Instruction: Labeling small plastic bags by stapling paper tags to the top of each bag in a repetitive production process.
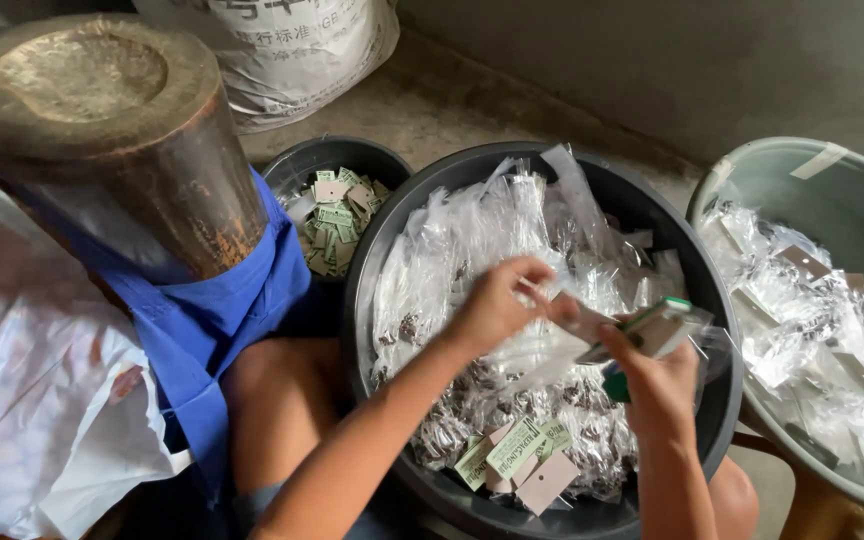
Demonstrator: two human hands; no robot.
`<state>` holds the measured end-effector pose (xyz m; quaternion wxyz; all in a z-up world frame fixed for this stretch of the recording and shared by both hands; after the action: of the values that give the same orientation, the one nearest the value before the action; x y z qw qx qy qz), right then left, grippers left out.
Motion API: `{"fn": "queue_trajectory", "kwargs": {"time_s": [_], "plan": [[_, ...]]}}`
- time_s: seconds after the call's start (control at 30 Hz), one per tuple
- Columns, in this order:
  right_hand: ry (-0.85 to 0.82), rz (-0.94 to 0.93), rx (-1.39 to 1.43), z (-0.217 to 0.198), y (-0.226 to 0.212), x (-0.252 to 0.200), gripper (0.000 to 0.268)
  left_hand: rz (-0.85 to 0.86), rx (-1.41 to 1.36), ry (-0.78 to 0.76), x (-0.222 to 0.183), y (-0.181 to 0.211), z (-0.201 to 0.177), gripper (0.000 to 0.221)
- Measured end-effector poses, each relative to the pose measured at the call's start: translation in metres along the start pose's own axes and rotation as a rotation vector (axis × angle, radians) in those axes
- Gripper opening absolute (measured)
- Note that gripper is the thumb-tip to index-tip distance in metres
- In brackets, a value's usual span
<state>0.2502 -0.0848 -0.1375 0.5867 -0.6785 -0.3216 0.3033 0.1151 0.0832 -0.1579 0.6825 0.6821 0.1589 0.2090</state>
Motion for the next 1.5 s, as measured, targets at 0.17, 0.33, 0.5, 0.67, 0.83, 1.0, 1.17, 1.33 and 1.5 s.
{"fn": "queue_trajectory", "kwargs": {"time_s": [0.17,0.33,0.5,0.67,0.83,1.0,1.17,1.33,1.5], "plan": [[0.086,0.137,0.05,-0.023,-0.008,-0.011,0.023,-0.596,0.96,0.491,0.015,-0.086,-0.122,0.043],[0.111,0.1,0.072,-0.038,0.01,-0.019,0.023,-0.565,1.038,0.435,0.016,-0.157,-0.131,0.026],[0.12,0.12,0.036,-0.04,0.007,-0.02,0.022,-0.239,0.918,0.451,0.018,-0.115,-0.131,0.012],[0.107,0.048,0.058,-0.02,-0.007,-0.022,0.02,-0.754,0.849,0.24,0.007,-0.136,-0.129,0.066],[0.089,-0.005,0.062,-0.034,-0.004,-0.027,0.019,-0.673,0.463,0.41,0.0,-0.139,-0.128,0.05],[0.108,0.027,-0.036,-0.03,-0.015,-0.032,0.018,-0.885,0.098,0.383,-0.02,-0.031,-0.107,0.032],[0.192,-0.331,-0.271,0.015,-0.053,-0.028,0.027,-0.508,0.791,-0.055,0.034,-0.014,-0.087,0.02],[0.259,-0.417,-0.679,0.042,-0.071,-0.026,0.031,-0.424,0.81,-0.147,0.002,0.085,-0.048,0.025],[0.325,-0.484,-0.727,0.038,-0.099,-0.02,0.033,-0.399,0.863,-0.409,-0.052,0.151,0.001,0.025]]}}
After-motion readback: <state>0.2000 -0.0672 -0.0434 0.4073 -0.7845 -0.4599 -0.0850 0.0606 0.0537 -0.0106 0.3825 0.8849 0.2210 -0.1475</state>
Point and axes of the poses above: each hand's wrist, its own x-axis towards the middle knuckle, its own z-axis out of the palm, y = z × x, the point moved 8 cm from there along x, towards the middle knuckle, and after that the axes turned 15 degrees about -y, right-handed, at the moved point
